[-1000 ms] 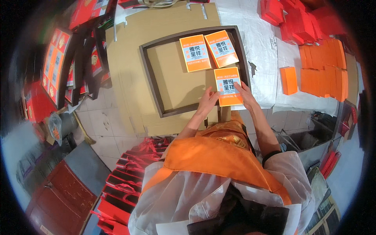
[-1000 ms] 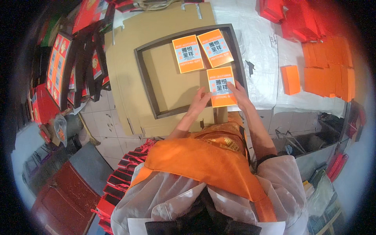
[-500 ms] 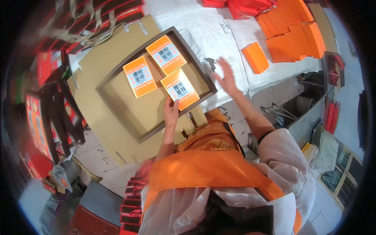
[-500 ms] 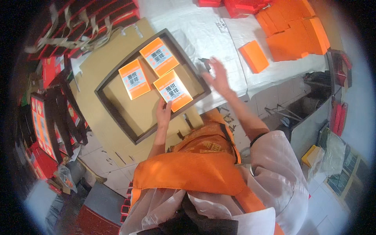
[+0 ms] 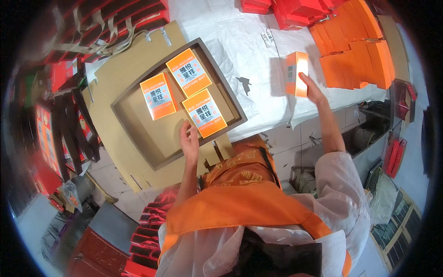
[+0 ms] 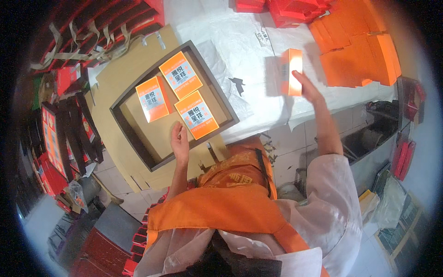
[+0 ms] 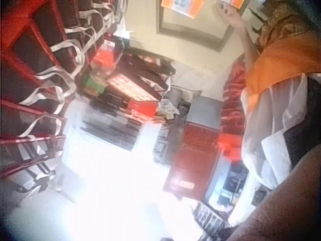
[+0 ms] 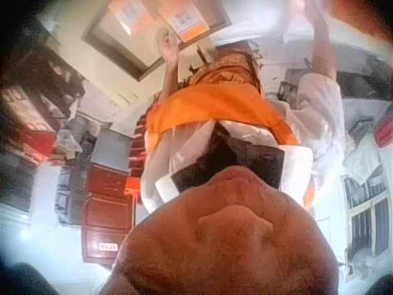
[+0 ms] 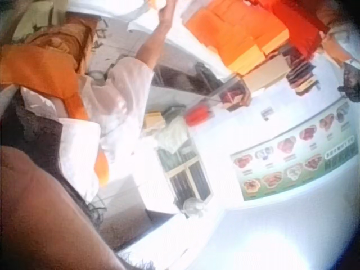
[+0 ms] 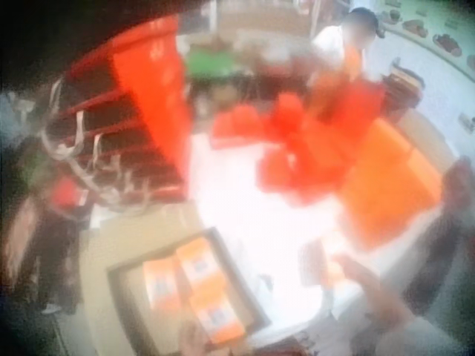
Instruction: The person assembles cardboard boxes by folding flat panels into rectangular frames. They then place orange and red inner boxes into the frames and stack the completed units on a pile.
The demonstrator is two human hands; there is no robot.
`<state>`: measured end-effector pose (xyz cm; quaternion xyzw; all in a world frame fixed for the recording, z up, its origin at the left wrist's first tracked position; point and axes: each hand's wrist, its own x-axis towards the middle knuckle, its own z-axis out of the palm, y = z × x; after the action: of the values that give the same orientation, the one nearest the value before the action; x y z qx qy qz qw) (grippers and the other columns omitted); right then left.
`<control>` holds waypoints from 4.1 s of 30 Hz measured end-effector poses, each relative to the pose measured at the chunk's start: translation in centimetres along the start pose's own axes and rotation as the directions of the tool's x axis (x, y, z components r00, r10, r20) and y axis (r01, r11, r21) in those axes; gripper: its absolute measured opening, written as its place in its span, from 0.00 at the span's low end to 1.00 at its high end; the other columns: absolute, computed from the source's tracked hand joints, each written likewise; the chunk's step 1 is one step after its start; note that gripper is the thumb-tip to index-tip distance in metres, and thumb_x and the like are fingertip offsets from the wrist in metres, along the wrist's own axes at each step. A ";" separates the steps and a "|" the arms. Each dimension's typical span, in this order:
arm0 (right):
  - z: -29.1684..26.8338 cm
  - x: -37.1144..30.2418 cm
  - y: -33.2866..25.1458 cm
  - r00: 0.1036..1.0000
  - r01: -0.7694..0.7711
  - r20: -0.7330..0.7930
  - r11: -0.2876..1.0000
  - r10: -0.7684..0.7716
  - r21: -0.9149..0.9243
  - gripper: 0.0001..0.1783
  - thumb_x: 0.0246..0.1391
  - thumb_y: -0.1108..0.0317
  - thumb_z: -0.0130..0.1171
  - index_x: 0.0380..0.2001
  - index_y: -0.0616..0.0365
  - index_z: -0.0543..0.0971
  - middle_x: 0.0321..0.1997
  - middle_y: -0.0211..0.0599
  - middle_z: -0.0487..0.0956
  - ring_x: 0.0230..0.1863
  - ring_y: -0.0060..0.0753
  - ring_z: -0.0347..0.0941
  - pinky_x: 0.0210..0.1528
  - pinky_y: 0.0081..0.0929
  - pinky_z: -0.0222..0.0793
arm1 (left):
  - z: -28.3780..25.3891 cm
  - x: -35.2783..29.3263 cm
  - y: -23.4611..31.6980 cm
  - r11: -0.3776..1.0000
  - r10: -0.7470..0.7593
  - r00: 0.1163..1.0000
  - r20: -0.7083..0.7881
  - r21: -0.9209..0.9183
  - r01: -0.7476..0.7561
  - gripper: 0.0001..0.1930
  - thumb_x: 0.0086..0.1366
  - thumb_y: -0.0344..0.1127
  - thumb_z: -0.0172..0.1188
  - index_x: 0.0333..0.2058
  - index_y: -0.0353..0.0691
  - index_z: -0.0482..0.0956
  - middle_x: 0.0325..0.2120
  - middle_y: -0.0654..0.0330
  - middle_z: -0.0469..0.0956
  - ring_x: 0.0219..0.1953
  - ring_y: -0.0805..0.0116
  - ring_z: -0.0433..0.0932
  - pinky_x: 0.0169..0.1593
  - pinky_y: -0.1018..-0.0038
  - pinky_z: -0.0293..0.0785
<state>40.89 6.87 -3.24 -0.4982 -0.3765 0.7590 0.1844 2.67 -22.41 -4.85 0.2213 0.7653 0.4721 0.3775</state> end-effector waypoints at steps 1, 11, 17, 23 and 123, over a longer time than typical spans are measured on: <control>1.8 -0.6 0.7 0.997 -0.017 0.071 0.957 -0.004 0.291 0.33 0.58 0.46 0.42 0.59 0.57 0.57 0.58 0.44 0.64 0.56 0.39 0.64 0.55 0.35 0.65 | 0.6 0.0 0.5 0.997 -0.003 0.999 0.039 -0.080 0.006 0.22 0.62 0.38 0.53 0.52 0.35 0.65 0.43 0.57 0.70 0.47 0.69 0.68 0.46 0.74 0.67; 27.4 -3.2 5.2 0.964 -0.155 0.254 0.945 0.080 0.289 0.24 0.59 0.56 0.44 0.53 0.59 0.65 0.49 0.38 0.72 0.47 0.30 0.70 0.48 0.30 0.68 | 1.2 -1.3 8.9 0.853 -0.094 0.969 0.226 -0.484 0.196 0.28 0.59 0.36 0.56 0.56 0.36 0.56 0.46 0.57 0.69 0.43 0.70 0.70 0.49 0.74 0.67; 32.0 -4.8 8.1 0.964 0.015 0.266 0.985 0.032 -0.175 0.16 0.60 0.64 0.44 0.48 0.58 0.69 0.44 0.33 0.74 0.43 0.22 0.70 0.41 0.20 0.67 | -9.2 0.1 3.1 0.922 -0.193 0.981 0.023 -0.338 0.189 0.26 0.58 0.35 0.58 0.53 0.34 0.60 0.43 0.58 0.72 0.43 0.72 0.72 0.45 0.76 0.71; 30.3 -2.6 10.2 0.987 0.159 0.038 0.953 -0.155 -0.256 0.14 0.60 0.65 0.45 0.45 0.59 0.71 0.43 0.32 0.75 0.44 0.22 0.70 0.42 0.18 0.66 | -11.1 1.8 -0.1 0.830 -0.340 0.917 0.207 -0.393 0.396 0.24 0.59 0.38 0.58 0.51 0.35 0.64 0.42 0.60 0.72 0.42 0.74 0.72 0.44 0.76 0.70; 33.8 -1.2 5.5 0.928 0.248 0.372 0.737 0.005 -0.629 0.27 0.51 0.60 0.56 0.50 0.65 0.65 0.45 0.45 0.71 0.43 0.35 0.69 0.44 0.31 0.66 | -4.8 2.2 0.7 0.747 -0.015 0.982 0.190 -0.651 0.138 0.24 0.58 0.36 0.56 0.52 0.35 0.64 0.46 0.58 0.70 0.47 0.68 0.69 0.47 0.73 0.70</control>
<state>11.70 -10.61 0.80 -0.3619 -0.6807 0.6364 -0.0254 -2.52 -23.22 -3.75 0.0819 0.5217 0.6752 0.5150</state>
